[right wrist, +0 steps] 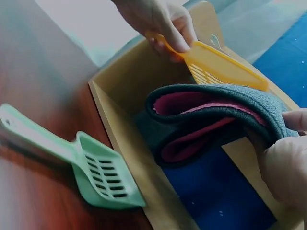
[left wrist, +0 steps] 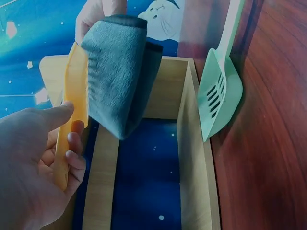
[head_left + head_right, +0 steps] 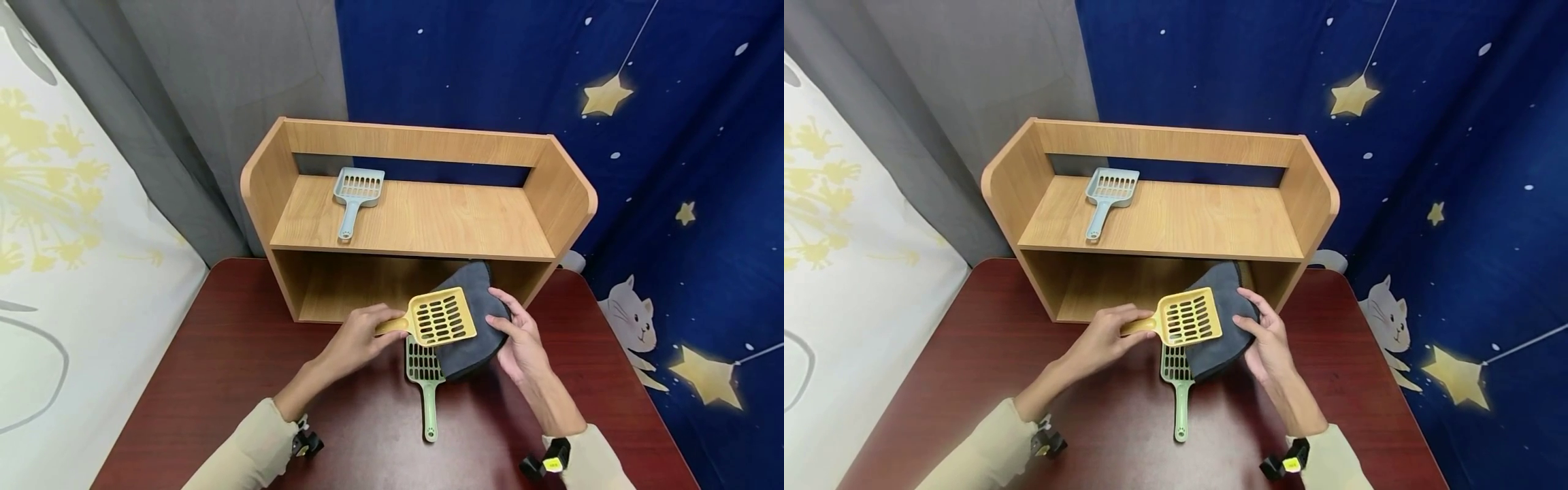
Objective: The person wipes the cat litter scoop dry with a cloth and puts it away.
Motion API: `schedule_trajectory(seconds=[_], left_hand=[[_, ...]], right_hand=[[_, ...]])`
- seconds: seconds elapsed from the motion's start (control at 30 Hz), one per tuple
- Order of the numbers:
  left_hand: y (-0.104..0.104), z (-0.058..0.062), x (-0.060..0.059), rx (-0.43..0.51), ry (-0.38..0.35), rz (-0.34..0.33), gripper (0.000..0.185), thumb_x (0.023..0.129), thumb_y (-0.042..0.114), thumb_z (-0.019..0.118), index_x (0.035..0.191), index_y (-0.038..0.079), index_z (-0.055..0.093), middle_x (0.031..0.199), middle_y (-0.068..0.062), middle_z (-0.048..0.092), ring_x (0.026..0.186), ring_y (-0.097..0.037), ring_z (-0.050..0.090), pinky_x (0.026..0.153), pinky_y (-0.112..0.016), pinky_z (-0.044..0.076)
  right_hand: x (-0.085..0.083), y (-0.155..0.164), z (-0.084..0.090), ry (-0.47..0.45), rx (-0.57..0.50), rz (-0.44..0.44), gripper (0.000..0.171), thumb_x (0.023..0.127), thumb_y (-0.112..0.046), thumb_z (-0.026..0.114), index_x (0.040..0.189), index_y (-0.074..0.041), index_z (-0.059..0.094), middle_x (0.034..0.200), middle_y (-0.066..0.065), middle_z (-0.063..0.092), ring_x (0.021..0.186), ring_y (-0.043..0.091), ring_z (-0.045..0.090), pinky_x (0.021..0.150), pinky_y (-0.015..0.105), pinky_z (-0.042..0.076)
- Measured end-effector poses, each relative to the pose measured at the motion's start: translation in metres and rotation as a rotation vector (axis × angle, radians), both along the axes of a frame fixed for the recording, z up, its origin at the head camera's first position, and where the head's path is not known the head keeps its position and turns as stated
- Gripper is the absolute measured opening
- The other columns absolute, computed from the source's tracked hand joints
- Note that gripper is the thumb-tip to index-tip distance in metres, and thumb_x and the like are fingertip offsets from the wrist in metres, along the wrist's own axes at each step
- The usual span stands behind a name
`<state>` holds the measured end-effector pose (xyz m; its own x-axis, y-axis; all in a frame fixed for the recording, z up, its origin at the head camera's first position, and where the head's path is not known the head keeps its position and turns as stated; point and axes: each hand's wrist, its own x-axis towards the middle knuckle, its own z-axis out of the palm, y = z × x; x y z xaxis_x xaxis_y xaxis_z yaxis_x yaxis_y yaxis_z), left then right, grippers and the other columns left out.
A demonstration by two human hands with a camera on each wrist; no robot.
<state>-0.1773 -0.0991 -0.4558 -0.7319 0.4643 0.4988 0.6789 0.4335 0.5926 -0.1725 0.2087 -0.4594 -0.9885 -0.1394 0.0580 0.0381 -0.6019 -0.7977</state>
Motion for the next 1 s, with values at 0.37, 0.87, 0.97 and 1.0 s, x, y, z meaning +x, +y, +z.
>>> schedule_trajectory(seconds=[0.37, 0.87, 0.97, 1.0], left_hand=[[0.011, -0.004, 0.003, 0.095, -0.070, 0.051, 0.031, 0.091, 0.013, 0.085, 0.119, 0.001, 0.078, 0.103, -0.005, 0.076, 0.091, -0.013, 0.069, 0.078, -0.027, 0.057], [0.000, -0.012, 0.003, 0.094, -0.067, 0.052, 0.032, 0.090, 0.012, 0.085, 0.119, -0.001, 0.078, 0.105, -0.007, 0.078, 0.092, -0.014, 0.071, 0.080, -0.031, 0.059], [0.001, -0.015, 0.004, 0.107, -0.078, 0.055, 0.033, 0.090, 0.011, 0.085, 0.119, -0.002, 0.078, 0.104, -0.008, 0.078, 0.091, -0.015, 0.071, 0.079, -0.031, 0.059], [0.002, -0.016, 0.004, 0.115, -0.081, 0.056, 0.033, 0.089, 0.010, 0.085, 0.119, -0.002, 0.078, 0.103, -0.008, 0.078, 0.089, -0.014, 0.070, 0.078, -0.031, 0.058]], right_hand=[[0.011, -0.045, -0.023, -0.084, -0.193, 0.030, 0.056, 0.096, 0.023, 0.036, 0.128, -0.010, 0.068, 0.129, 0.005, 0.071, 0.120, 0.015, 0.067, 0.102, 0.030, 0.054], [0.005, -0.012, -0.006, -0.045, -0.274, 0.030, 0.054, 0.102, 0.019, 0.038, 0.141, -0.010, 0.063, 0.146, 0.005, 0.062, 0.132, 0.021, 0.062, 0.106, 0.037, 0.053], [0.005, -0.007, -0.004, -0.043, -0.314, 0.031, 0.052, 0.104, 0.017, 0.039, 0.142, -0.010, 0.062, 0.147, 0.005, 0.061, 0.133, 0.021, 0.061, 0.107, 0.037, 0.052], [0.005, -0.007, -0.005, -0.045, -0.328, 0.037, 0.051, 0.105, 0.016, 0.038, 0.142, -0.010, 0.062, 0.147, 0.005, 0.061, 0.133, 0.021, 0.061, 0.107, 0.037, 0.052]])
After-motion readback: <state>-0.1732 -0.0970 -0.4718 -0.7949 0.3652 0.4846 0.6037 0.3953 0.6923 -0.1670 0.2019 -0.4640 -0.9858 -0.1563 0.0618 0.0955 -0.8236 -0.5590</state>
